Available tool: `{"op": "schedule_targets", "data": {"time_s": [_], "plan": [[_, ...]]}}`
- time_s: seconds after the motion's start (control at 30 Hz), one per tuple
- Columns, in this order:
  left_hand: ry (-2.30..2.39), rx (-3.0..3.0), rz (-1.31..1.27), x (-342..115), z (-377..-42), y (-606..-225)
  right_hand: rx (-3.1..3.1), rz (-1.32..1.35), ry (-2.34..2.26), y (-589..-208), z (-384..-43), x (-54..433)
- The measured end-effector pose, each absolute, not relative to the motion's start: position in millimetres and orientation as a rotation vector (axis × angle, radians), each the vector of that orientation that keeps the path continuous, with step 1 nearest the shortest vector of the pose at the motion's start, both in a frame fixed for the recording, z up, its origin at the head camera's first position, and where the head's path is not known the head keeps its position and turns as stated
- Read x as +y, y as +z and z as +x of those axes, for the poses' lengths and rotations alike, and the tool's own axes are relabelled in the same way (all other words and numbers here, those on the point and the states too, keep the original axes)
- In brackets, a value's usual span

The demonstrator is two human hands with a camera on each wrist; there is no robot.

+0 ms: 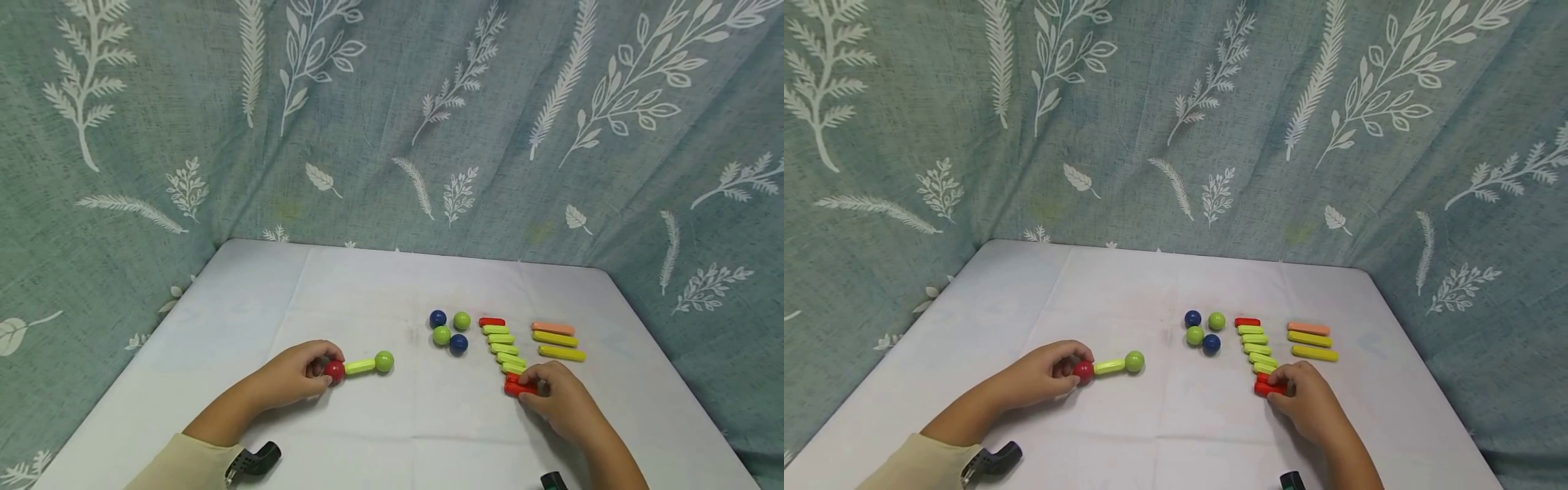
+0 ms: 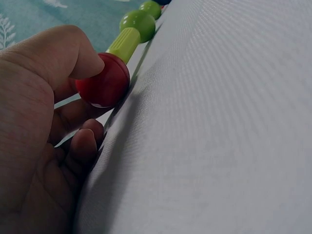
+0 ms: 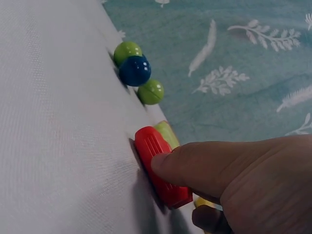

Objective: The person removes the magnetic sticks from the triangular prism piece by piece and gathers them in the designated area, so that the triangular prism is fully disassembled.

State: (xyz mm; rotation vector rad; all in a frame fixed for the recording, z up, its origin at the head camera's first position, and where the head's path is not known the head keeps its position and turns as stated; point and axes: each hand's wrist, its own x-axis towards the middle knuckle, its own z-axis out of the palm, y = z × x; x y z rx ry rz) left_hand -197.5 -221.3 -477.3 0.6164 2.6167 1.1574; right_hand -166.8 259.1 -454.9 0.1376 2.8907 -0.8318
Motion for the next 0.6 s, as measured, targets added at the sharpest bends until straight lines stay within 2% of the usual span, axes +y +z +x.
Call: {"op": "schedule_targets", "data": {"time_s": [0.3,0.6], "plan": [[1.152,2.616,0.623,-222.0,-196.7,-475.6,2.95,0.119,-0.913,-452.3,-167.4,245.9],[1.159,2.6,0.622,-222.3,-197.6,-477.6,2.88,-0.021,-1.058,-450.0,-162.1,199.1]]}}
